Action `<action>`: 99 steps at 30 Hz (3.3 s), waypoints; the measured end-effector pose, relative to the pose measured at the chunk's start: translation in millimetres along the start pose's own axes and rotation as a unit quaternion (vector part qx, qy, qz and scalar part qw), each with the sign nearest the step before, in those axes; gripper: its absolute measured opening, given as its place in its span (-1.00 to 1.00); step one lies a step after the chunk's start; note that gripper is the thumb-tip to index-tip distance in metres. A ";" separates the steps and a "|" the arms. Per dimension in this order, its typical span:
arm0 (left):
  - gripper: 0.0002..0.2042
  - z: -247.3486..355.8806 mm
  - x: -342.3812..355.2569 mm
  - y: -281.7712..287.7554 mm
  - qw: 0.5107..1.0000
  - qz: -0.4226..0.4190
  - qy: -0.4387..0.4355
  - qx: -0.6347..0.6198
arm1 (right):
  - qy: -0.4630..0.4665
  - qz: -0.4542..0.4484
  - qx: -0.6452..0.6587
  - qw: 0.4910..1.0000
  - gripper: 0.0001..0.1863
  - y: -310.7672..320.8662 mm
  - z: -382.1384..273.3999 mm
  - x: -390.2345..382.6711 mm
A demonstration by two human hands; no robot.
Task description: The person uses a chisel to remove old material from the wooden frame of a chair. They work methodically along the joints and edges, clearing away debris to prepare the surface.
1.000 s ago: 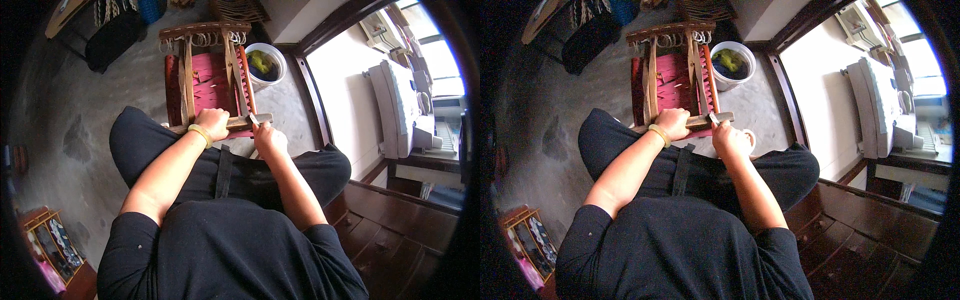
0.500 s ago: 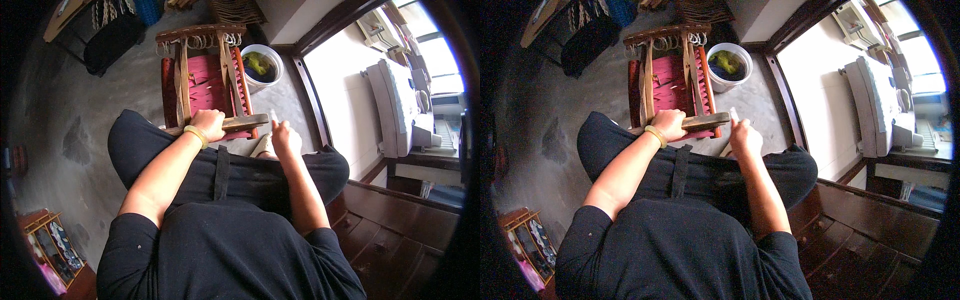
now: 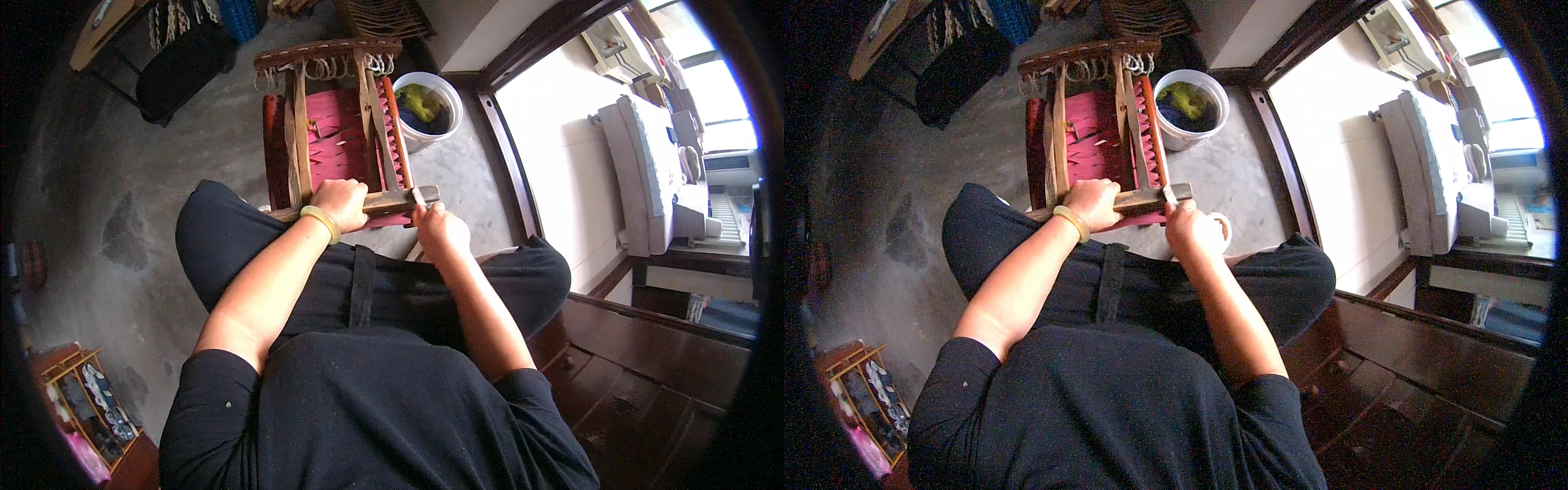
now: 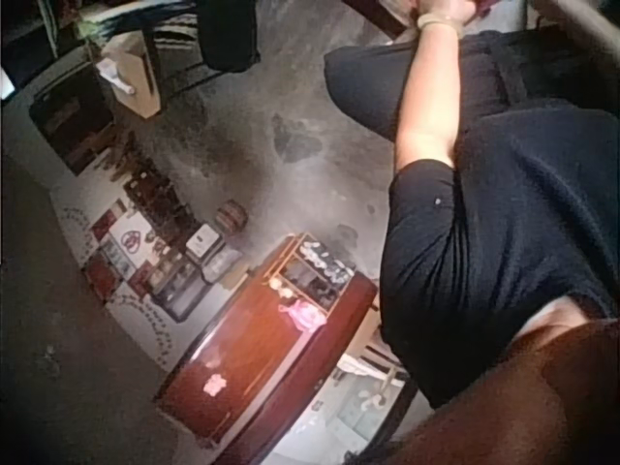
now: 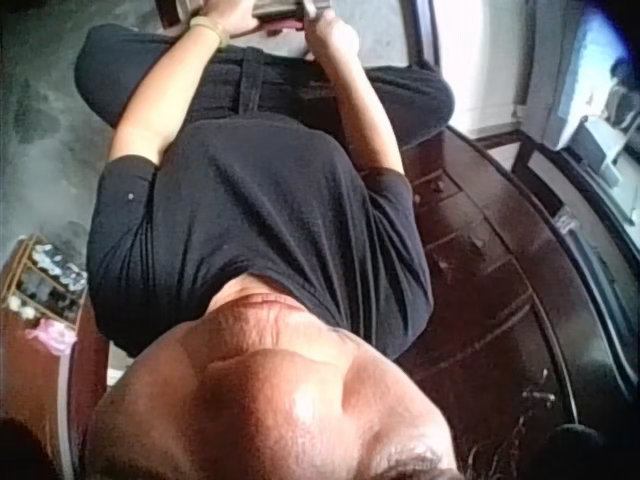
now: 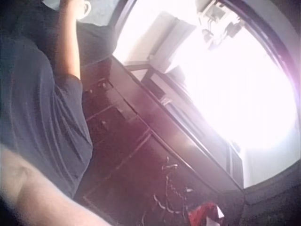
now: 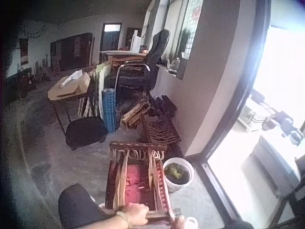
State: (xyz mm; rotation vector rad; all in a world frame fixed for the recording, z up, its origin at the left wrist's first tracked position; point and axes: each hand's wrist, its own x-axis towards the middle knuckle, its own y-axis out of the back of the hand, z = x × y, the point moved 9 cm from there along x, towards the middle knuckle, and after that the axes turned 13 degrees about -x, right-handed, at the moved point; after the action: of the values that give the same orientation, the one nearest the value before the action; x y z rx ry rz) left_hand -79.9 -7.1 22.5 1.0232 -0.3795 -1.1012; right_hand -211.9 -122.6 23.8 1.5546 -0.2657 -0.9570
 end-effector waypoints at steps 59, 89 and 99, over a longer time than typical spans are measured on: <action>-0.72 -1.3 0.8 -1.1 1.000 -0.010 0.004 0.001 | 0.108 0.155 -0.034 0.981 -0.61 22.6 -21.6 -24.0; -0.67 -1.1 0.9 0.3 1.000 0.002 0.003 -0.005 | 0.207 0.183 -0.023 0.961 -0.65 39.6 -27.5 -32.6; -0.69 0.4 0.0 1.8 1.000 -0.005 0.008 -0.005 | 0.299 0.216 -0.107 0.923 -0.84 67.0 -21.7 -17.0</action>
State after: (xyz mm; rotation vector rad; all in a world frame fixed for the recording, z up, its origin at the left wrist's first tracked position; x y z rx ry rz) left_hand -79.2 -7.1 24.3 1.0253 -0.3567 -1.1029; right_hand -184.4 -112.4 90.0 1.4274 -0.0569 -0.1355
